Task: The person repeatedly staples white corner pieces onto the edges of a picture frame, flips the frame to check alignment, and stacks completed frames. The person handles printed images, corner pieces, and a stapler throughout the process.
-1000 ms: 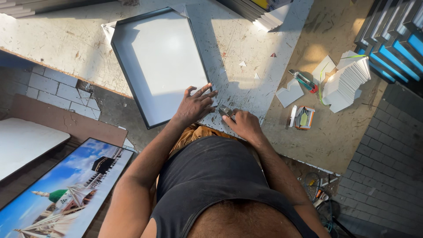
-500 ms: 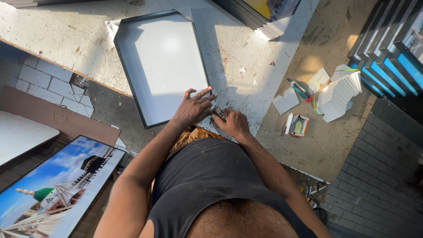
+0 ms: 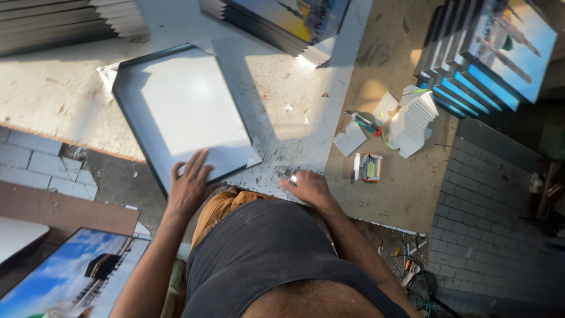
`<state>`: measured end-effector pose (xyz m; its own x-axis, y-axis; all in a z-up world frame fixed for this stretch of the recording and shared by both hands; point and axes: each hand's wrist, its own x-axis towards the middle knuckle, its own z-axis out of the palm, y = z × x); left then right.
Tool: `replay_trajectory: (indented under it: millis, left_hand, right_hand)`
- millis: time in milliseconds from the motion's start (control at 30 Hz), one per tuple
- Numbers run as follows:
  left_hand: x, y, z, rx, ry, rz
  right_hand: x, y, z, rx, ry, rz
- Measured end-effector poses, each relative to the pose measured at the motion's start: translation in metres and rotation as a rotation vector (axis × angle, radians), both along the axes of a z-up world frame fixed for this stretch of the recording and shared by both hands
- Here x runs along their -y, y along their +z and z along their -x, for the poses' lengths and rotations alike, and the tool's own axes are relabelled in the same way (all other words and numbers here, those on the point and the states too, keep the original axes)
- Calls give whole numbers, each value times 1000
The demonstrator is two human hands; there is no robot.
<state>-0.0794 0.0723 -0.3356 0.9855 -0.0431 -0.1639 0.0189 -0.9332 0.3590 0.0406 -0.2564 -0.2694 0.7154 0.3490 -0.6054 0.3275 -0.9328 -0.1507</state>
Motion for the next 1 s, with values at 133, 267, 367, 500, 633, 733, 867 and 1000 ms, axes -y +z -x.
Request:
replay_trajectory:
  millis: [133,267,367,500,633,733,867,1000]
  left_hand:
    - [-40,7,54,-98,89,-449]
    - [-49,29,68,171,128,-305]
    - [-48,62,58,229,110,-160]
    - [-49,132,44,416,44,59]
    - [-58,224,39,546,38,326]
    - [-60,279,36,552,57,496]
    - [-35,300,15,748,114,643]
    - [-13,309,-5,733,141,657]
  right_hand:
    - [36,8,-14,92,-234,-73]
    - [89,5,-55,770,-170,-185]
    - [124,-11,-84,793,-91,-170]
    - [168,-36,-95,512,-229,-298]
    - [186,-47,-101,503,-271,-352]
    - [180,-34,-96,489,-344,-287]
    - [144,18,-84,776,-389,-66]
    - [99,105,-72,953,-402,-318]
